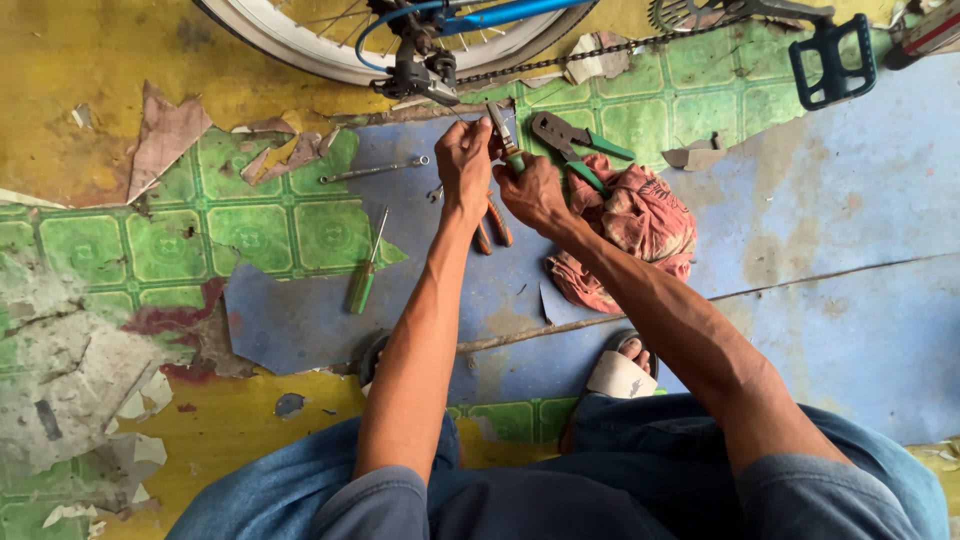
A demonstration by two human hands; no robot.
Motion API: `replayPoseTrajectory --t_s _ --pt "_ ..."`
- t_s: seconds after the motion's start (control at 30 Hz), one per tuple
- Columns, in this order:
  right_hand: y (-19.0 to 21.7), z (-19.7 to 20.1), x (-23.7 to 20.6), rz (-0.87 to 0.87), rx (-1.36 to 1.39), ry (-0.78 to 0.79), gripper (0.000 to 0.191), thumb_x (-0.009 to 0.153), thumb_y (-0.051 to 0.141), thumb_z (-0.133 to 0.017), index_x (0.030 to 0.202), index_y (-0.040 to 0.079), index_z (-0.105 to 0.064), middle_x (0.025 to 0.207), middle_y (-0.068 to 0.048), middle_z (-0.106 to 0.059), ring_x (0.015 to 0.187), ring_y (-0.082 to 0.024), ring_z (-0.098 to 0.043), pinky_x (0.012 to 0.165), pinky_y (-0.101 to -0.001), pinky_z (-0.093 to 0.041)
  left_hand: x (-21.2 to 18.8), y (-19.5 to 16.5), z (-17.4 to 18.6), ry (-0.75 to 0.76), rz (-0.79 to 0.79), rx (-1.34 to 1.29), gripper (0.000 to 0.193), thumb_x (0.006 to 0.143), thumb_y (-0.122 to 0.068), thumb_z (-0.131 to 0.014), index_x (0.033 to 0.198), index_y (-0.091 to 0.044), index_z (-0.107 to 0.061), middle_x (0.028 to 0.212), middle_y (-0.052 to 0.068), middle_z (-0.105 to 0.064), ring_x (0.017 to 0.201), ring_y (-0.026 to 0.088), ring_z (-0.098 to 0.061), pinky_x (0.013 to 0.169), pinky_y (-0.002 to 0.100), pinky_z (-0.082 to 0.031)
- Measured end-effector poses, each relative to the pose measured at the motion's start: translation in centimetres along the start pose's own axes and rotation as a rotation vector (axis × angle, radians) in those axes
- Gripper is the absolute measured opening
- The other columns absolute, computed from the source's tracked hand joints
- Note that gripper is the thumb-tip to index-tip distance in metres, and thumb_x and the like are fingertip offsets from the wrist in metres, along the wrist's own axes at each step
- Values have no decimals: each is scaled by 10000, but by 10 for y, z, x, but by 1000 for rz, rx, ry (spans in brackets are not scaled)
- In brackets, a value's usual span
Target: The person works on the rear derailleur of a bicycle using pliers and a screwdriver. They manipulate a small metal cable or wire, repeatedly bending and adjusting it with pliers while occasionally using a screwdriver to make adjustments to the derailleur mechanism.
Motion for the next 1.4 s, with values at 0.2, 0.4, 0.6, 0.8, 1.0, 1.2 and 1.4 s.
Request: replayPoseTrajectory --t_s 0.2,0.4,0.6,0.8,1.0,1.2,1.4 --pt "6 7 0 106 -3 -59 242 886 248 -653 1006 44 -703 718 -237 -689 634 -376 -682 641 -465 -536 -1 -3 -1 -26 64 41 153 938 -135 -695 869 2 -696 755 28 -685 643 120 -592 623 291 -491" --pt "5 7 0 94 -37 -38 318 931 319 -629 1031 20 -669 799 -250 -691 751 -409 -687 714 -480 -533 1 -1 -3 -53 -58 208 174 958 -139 -697 883 18 -700 763 18 -665 703 101 -560 663 276 -473" --pt "10 11 -6 53 -11 49 395 922 381 -626 1109 33 -637 868 -220 -718 830 -357 -708 778 -458 -532 2 7 -7 -39 -53 85 174 997 -134 -643 949 27 -689 805 17 -643 719 109 -530 667 291 -451" --pt "13 17 -7 59 45 88 337 915 330 -615 1071 34 -655 835 -140 -728 767 -252 -699 741 -409 -542 2 10 -10 -33 -71 78 167 998 -136 -644 933 14 -679 824 16 -651 761 100 -563 727 274 -486" --pt "7 14 -9 -5 152 180 325 949 312 -604 999 -3 -666 734 -144 -673 592 -184 -599 611 -364 -497 6 8 -12 -31 -41 11 170 993 -155 -676 941 7 -674 783 -2 -604 727 103 -523 683 275 -439" --pt "-2 13 -12 -5 254 171 390 951 357 -602 1011 -27 -644 766 -81 -690 510 -138 -576 539 -329 -488 6 11 -12 -64 -31 61 168 982 -158 -672 958 8 -684 786 -5 -631 726 92 -540 697 263 -455" --pt "-16 13 -15 3 279 161 379 955 355 -608 1028 -14 -653 763 -64 -667 520 -116 -557 507 -320 -471 6 12 -14 -27 -64 -1 177 993 -149 -675 940 20 -676 792 18 -654 734 108 -559 716 273 -460"
Point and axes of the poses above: each hand's wrist, its own x-axis towards the middle knuckle, its own z-axis out of the back of the hand, y = z × x, the point moved 4 cm from there along x, towards the middle knuckle
